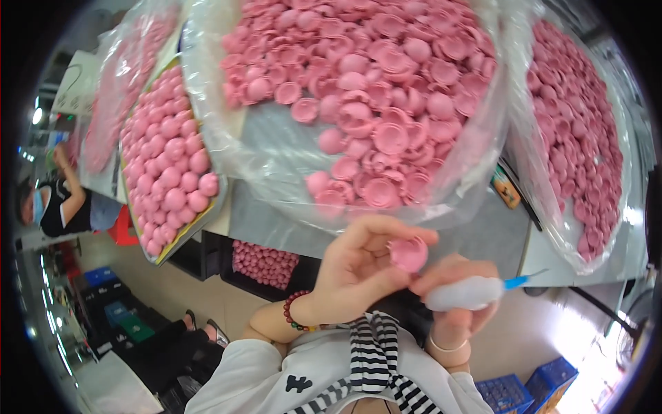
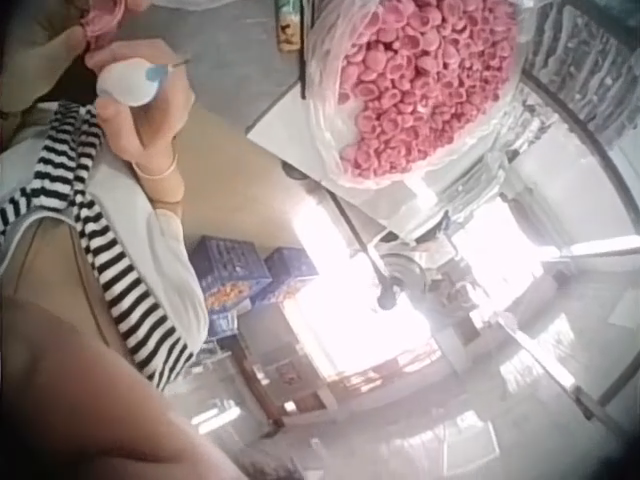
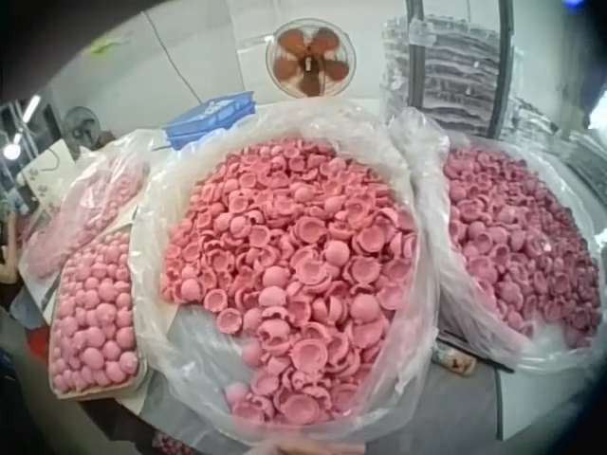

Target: Assembling small pink plastic spheres by applying glue to one half and joining it with another.

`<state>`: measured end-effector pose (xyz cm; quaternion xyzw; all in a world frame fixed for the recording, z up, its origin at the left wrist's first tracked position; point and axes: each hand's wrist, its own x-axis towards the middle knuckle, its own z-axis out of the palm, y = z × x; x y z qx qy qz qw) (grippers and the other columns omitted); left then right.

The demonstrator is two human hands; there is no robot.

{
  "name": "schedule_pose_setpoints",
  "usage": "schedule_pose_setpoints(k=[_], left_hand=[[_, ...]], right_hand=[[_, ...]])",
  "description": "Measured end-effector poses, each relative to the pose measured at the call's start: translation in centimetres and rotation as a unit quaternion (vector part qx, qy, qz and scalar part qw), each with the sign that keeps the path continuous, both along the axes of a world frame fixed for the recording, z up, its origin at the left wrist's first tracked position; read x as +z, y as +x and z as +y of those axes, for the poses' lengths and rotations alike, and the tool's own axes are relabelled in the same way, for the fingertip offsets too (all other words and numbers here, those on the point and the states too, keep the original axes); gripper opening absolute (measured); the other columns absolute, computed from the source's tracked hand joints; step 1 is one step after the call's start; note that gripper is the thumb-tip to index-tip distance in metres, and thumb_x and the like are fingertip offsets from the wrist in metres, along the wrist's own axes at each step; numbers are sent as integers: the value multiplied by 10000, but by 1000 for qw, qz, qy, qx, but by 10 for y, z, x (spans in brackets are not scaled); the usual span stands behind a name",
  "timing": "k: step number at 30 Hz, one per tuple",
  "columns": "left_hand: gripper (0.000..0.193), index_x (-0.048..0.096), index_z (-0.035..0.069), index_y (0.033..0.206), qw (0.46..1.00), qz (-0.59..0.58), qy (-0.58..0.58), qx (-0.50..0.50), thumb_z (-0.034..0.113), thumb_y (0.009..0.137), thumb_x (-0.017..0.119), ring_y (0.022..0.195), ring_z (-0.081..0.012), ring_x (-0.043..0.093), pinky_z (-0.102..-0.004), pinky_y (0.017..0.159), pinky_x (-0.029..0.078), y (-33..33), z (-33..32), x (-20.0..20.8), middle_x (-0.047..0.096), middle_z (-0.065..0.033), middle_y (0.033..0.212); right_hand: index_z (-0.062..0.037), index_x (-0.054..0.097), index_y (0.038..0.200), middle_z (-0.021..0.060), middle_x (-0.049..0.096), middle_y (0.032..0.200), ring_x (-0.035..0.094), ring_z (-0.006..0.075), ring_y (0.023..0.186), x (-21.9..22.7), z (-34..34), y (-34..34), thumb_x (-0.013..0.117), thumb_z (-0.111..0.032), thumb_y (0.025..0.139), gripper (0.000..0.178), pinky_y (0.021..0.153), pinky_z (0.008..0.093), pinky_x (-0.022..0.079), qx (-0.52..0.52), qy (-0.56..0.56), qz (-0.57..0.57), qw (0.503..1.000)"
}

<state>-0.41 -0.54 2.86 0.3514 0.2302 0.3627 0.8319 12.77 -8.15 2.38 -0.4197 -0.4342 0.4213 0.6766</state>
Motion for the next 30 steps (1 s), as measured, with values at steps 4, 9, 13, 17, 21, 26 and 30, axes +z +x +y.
schedule_pose_setpoints(k=[4,9,13,17,21,26,30], left_hand=[[233,439,4,1033,997,26,24,-73,45,823,530,765,-114,534,-252,720,450,1,0,-6,465,-236,1185],[328,462,-20,1079,994,-29,2,-110,-94,766,528,904,-152,547,-274,822,434,1,-5,-11,456,-242,1189],[384,426,-35,1148,982,-4,59,-178,-113,780,504,1083,-217,484,-323,906,404,5,-6,-12,471,-212,1175],[379,419,-54,1157,988,-68,-52,-131,-91,794,520,1082,-215,486,-323,887,428,8,-14,-22,470,-191,1179],[395,410,-62,1174,979,-113,-66,-156,-95,795,517,1054,-205,509,-302,853,454,6,-17,-23,469,-187,1188],[440,401,-80,1187,978,-114,1,-177,-104,771,543,1033,-200,526,-296,831,467,9,-13,-23,460,-193,1214],[447,410,-81,1167,985,-64,47,-151,-69,755,583,1068,-242,511,-344,872,440,2,-9,-23,470,-239,1186]], right_hand=[[51,393,1073,109,558,706,558,166,615,-5,-14,0,631,-383,764,583,570,252,433,-69,-22,3,997],[-7,336,1038,111,550,632,512,135,505,9,-5,5,610,-461,758,601,481,251,414,-183,-61,21,981],[-5,340,1033,128,558,625,544,175,572,8,-12,-6,587,-498,758,616,535,273,448,-150,6,16,988],[6,322,1080,104,543,579,520,142,527,8,-9,-15,567,-498,773,640,501,248,438,-260,-102,-58,958],[-33,340,1063,30,409,477,380,111,439,-11,-14,3,580,-394,781,518,421,224,292,-276,27,1,961],[-35,479,926,0,316,679,276,122,567,-8,-17,27,636,-361,734,409,481,244,196,-291,145,30,945],[56,516,983,-1,301,612,255,97,520,-4,-14,31,478,-532,799,617,447,242,164,-214,219,-173,936]])
